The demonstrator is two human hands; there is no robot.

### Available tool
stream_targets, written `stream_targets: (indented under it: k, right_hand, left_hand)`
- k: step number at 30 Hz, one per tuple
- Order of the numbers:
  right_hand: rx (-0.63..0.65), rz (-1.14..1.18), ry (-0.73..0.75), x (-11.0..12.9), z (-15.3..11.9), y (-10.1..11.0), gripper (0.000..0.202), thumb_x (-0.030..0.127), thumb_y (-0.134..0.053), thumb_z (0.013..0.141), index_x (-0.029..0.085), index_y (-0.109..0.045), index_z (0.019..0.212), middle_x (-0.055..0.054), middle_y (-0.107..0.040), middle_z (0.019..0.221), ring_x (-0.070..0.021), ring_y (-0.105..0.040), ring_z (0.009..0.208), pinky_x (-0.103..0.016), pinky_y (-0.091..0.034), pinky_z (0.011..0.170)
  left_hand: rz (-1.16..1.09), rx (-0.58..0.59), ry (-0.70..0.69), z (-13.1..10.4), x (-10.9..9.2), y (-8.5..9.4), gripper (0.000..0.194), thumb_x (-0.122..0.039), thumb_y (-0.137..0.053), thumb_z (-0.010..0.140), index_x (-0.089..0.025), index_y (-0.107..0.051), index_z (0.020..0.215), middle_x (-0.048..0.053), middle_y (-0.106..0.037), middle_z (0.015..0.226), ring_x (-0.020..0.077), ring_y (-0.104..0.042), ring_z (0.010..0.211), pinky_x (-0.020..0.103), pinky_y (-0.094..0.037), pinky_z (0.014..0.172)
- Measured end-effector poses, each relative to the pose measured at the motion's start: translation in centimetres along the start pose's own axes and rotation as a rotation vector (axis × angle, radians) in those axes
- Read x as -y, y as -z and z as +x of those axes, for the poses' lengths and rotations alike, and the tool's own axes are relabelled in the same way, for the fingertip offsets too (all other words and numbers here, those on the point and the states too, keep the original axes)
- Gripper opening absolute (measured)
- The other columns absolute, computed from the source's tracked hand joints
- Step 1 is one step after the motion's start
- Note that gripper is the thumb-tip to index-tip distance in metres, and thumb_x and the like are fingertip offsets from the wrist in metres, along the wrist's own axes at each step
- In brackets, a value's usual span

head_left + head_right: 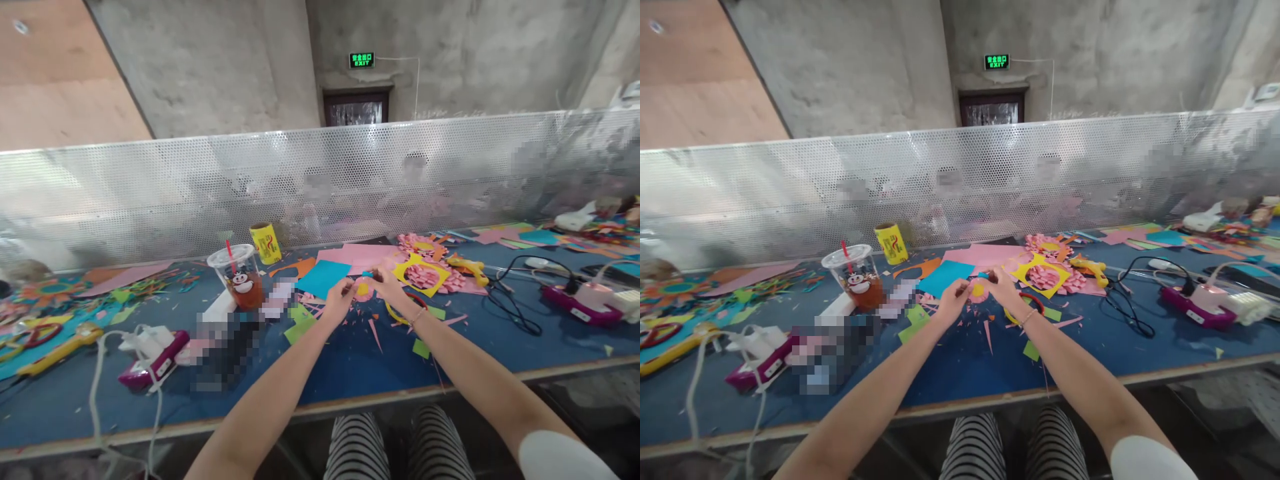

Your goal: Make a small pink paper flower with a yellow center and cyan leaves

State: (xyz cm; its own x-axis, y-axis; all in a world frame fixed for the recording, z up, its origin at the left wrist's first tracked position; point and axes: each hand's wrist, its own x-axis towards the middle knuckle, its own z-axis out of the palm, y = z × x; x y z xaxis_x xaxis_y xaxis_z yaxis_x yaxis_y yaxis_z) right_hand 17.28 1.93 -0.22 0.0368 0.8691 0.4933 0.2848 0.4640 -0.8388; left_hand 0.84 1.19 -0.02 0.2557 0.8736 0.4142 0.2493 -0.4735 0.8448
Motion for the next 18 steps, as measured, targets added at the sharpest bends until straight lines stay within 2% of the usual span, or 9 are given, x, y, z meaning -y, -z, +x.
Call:
stream_targets:
  k: [3,6,12,18]
  right_hand:
    - [-0.014,-0.020,-0.019,0.0,0.1,0.2,0.034,0.044,-0.063,0.066,0.019,-0.056,0.088,0.003,-0.048,0.067,-0.0130,-0.046,0.062,-0.028,-0.039,0.059]
    - [-0.005,-0.027,-0.014,-0.1,0.3,0.5,0.034,0.044,-0.063,0.066,0.019,-0.054,0.087,0.003,-0.048,0.066,-0.0126,-0.046,0.061,-0.027,-0.038,0.057]
    - [0.025,-0.017,0.009,0.2,0.3,0.9,0.034,0.044,-0.063,0.067,0.019,-0.053,0.089,0.003,-0.045,0.063,-0.0120,-0.044,0.058,-0.027,-0.036,0.055]
    - [0.065,-0.068,0.008,-0.2,0.2,1.1,0.038,0.044,-0.064,0.066,0.019,-0.052,0.091,0.001,-0.051,0.073,-0.0133,-0.050,0.068,-0.029,-0.041,0.065]
  left_hand:
    - [0.132,-0.023,-0.101,0.1,-0.6,0.3,0.022,-0.039,-0.050,0.079,-0.019,-0.059,0.074,0.001,-0.058,0.072,0.0126,-0.053,0.065,0.024,-0.042,0.066]
    - [0.165,-0.031,-0.128,0.2,-0.9,0.4,0.021,-0.038,-0.051,0.079,-0.019,-0.061,0.076,0.002,-0.060,0.074,0.0128,-0.053,0.068,0.023,-0.042,0.067]
    - [-0.024,0.038,0.007,0.4,-0.7,0.0,0.027,-0.044,-0.055,0.074,-0.018,-0.058,0.079,0.000,-0.057,0.071,0.0115,-0.054,0.058,0.023,-0.046,0.057]
    - [-0.138,0.043,0.136,0.8,0.4,0.0,0.032,-0.045,-0.062,0.067,-0.015,-0.057,0.078,-0.001,-0.059,0.067,0.0116,-0.057,0.057,0.026,-0.050,0.056]
